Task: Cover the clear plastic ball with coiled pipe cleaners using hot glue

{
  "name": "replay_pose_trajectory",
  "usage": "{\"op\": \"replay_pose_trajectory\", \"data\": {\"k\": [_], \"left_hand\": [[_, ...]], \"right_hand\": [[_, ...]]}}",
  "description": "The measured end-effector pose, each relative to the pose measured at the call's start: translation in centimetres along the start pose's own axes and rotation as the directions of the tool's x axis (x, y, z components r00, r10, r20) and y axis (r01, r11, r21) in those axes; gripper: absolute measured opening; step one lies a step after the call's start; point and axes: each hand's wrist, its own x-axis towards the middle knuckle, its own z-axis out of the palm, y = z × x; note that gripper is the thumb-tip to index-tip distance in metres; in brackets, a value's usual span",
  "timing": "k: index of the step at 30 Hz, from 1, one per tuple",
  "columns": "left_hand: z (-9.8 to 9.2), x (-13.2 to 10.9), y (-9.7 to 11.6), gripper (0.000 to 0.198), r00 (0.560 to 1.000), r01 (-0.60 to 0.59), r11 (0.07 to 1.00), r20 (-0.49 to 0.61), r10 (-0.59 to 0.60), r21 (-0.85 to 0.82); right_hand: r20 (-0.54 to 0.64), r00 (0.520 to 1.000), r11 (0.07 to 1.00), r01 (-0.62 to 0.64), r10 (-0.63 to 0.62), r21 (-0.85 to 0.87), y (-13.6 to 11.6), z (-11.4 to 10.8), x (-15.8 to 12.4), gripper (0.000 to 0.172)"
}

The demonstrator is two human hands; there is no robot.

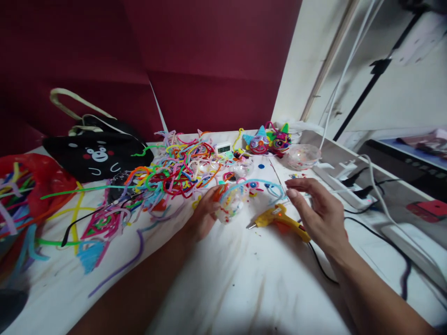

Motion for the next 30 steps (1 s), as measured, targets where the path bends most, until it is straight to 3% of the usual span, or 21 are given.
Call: {"op": "replay_pose_trajectory", "data": {"k": [2,3,5,6,8,11,14,17,21,25,27,30], "left_hand": [[0.0,0.1,0.3,0.051,0.999,0.001,0.998,-0.051,-0.004,-0.055],[0.0,0.2,0.4,0.050,0.997,0.001,0.997,-0.073,-0.007,-0.079],[0.1,0.3,0.7,0.050,0.994,0.000,0.993,-0.107,-0.013,-0.115],[0.1,0.4,0.8,0.050,0.993,-0.006,0.992,-0.122,-0.009,-0.127],[0.1,0.5,0.8,0.050,0.989,-0.030,0.989,-0.146,0.009,-0.143],[-0.1,0.6,0.6,0.051,0.985,-0.045,0.987,-0.169,0.018,-0.156],[-0.1,0.5,0.4,0.051,0.985,-0.055,0.984,-0.169,0.025,-0.170],[0.2,0.4,0.3,0.050,0.982,-0.067,0.983,-0.186,0.034,-0.171],[0.4,0.3,0.2,0.044,0.977,-0.069,0.985,-0.208,0.036,-0.156],[0.2,0.4,-0.2,0.043,0.973,-0.083,0.984,-0.228,0.045,-0.160],[0.0,0.5,-0.4,0.047,0.974,-0.080,0.983,-0.221,0.042,-0.164],[-0.2,0.6,-0.8,0.052,0.980,-0.081,0.982,-0.191,0.048,-0.170]], "right_hand": [[-0.062,0.997,0.993,0.035,-0.042,-0.116,0.4,-0.5,0.3,0.018],[-0.033,0.998,0.982,0.038,-0.045,-0.183,0.7,-0.8,0.5,0.017],[0.144,0.989,0.941,0.036,0.013,-0.337,1.3,-1.4,0.7,0.015],[0.260,0.963,0.908,0.039,0.078,-0.416,1.5,-1.7,0.7,0.015],[0.448,0.861,0.822,0.062,0.243,-0.566,1.9,-1.9,0.8,0.019],[0.553,0.714,0.712,0.108,0.430,-0.693,2.3,-1.8,0.6,0.030],[0.606,0.647,0.701,0.151,0.463,-0.697,3.0,-1.5,0.3,0.038],[0.660,0.619,0.767,0.141,0.426,-0.627,4.0,-1.5,0.1,0.043],[0.678,0.634,0.860,0.041,0.372,-0.509,5.0,-2.2,0.0,0.033],[0.669,0.679,0.943,-0.112,0.303,-0.314,4.0,-3.8,-0.1,0.027],[0.618,0.743,0.966,-0.175,0.256,-0.190,3.1,-4.5,0.1,0.034],[0.436,0.877,0.979,-0.192,0.205,-0.073,1.9,-5.0,0.4,0.046]]}}
